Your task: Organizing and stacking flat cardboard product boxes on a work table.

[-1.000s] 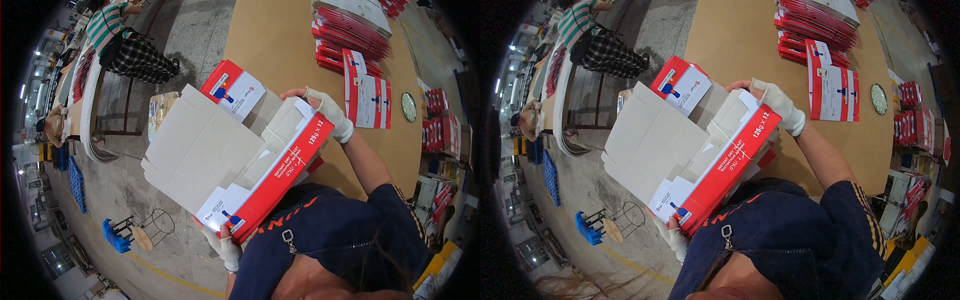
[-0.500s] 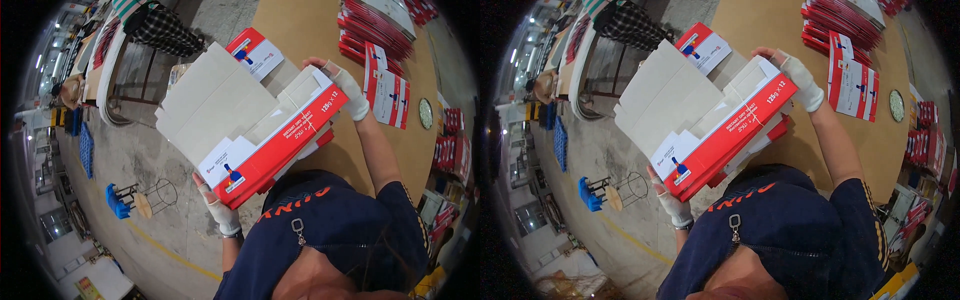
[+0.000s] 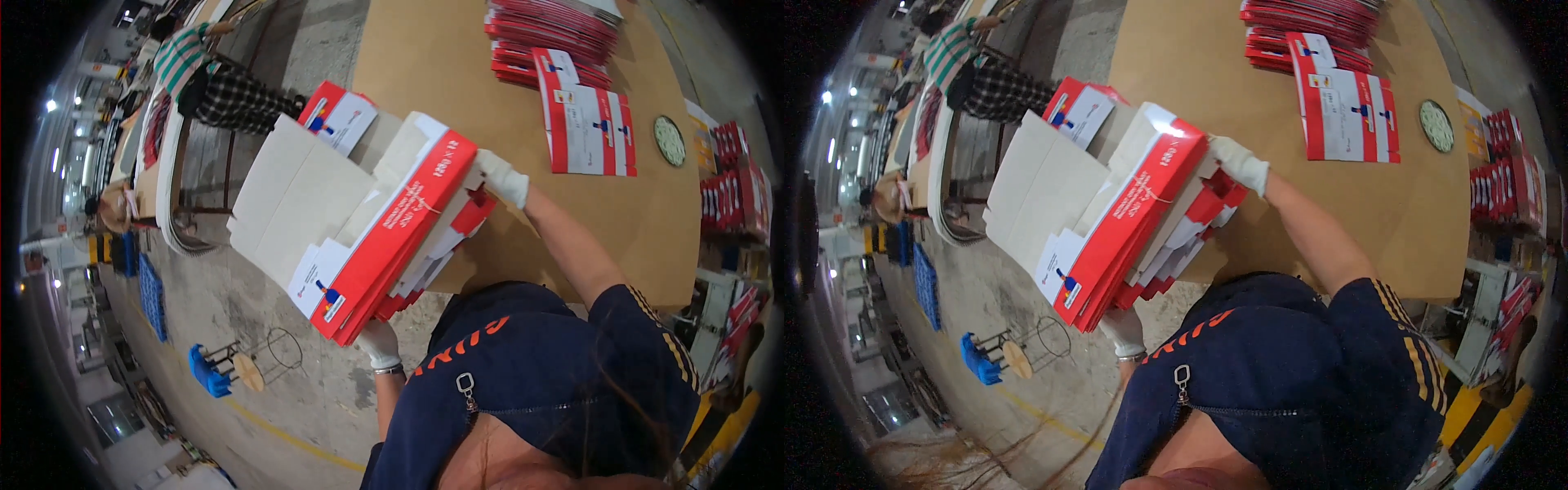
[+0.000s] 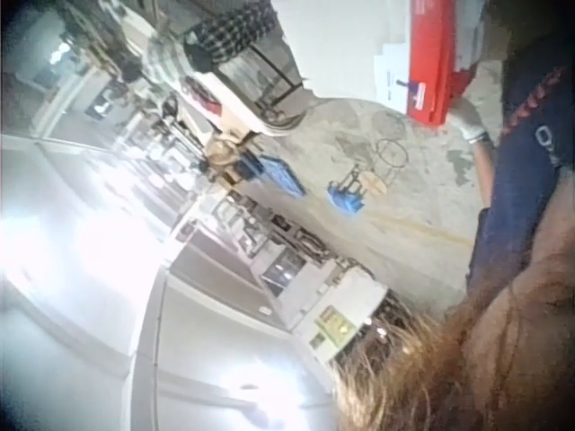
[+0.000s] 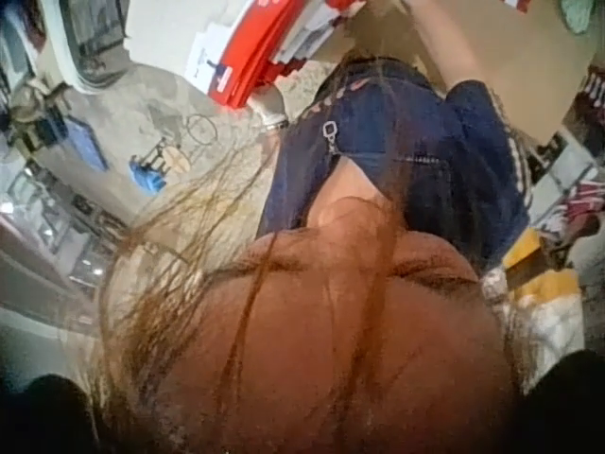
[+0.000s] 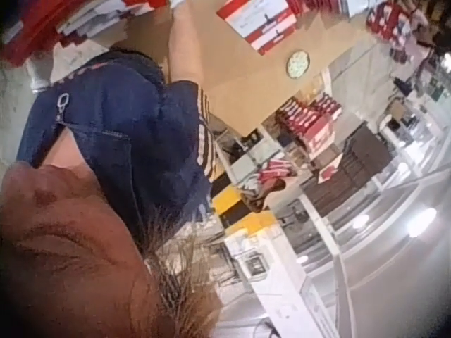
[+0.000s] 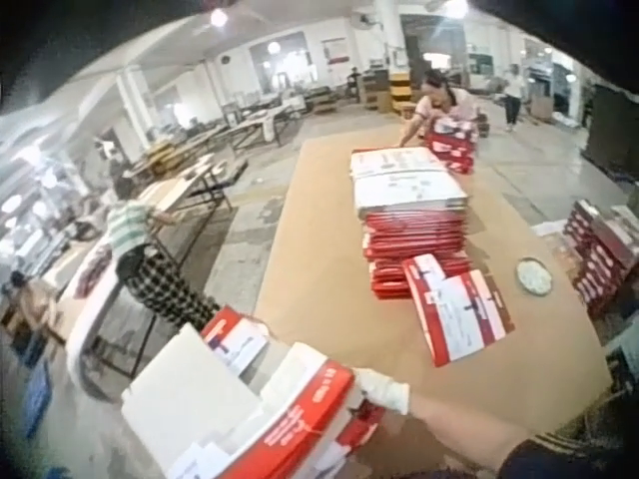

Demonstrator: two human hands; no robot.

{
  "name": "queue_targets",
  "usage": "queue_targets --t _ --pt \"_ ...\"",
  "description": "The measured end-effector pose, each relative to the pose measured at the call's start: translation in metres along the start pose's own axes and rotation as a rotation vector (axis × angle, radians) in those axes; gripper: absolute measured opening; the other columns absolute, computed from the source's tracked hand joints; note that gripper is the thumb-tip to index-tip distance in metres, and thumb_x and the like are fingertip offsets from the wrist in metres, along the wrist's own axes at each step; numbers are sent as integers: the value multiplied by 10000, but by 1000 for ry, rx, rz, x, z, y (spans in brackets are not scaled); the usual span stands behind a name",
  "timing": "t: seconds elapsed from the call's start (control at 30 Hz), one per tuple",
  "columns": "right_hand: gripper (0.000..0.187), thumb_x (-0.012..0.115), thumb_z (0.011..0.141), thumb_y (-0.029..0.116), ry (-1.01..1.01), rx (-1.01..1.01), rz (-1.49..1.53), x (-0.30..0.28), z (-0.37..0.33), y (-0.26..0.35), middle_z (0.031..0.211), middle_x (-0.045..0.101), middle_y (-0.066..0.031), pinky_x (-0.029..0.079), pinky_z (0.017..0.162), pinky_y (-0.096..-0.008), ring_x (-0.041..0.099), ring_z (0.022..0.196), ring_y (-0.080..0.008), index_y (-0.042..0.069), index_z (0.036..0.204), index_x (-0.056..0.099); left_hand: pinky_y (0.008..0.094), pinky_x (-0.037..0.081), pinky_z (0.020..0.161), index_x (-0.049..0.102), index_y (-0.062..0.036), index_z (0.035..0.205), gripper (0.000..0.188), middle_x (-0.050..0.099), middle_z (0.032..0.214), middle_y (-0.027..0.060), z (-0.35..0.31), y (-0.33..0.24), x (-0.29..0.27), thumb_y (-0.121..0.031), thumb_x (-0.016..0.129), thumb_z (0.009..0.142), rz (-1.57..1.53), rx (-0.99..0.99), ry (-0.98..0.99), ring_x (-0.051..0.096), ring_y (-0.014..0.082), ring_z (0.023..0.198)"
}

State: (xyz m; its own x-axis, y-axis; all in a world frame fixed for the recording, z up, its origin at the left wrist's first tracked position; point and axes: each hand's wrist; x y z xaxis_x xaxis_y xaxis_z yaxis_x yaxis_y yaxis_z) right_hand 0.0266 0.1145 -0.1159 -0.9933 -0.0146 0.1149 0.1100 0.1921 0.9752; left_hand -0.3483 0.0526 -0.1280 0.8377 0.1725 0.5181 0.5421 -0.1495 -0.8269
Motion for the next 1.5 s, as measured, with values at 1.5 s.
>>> queue_targets --t 1.5 --pt "592 368 890 570 45 162 -107 -33 82 -108 995 621 -63 459 710 -322 576 826 -156 61 1102 580 436 317 1042 358 -95 1335 586 444 1321 99 58 36 -58 -451 470 884 231 -238 175 434 260 1198"
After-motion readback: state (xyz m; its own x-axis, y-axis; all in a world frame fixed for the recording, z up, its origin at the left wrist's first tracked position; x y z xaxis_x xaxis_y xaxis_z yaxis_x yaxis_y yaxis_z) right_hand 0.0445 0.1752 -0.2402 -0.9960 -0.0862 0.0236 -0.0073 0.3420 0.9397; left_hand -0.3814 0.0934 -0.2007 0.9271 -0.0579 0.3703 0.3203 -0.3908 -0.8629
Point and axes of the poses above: each hand's wrist, its own z-axis towards the middle knuckle, its own x-axis out of the palm, y = z × x
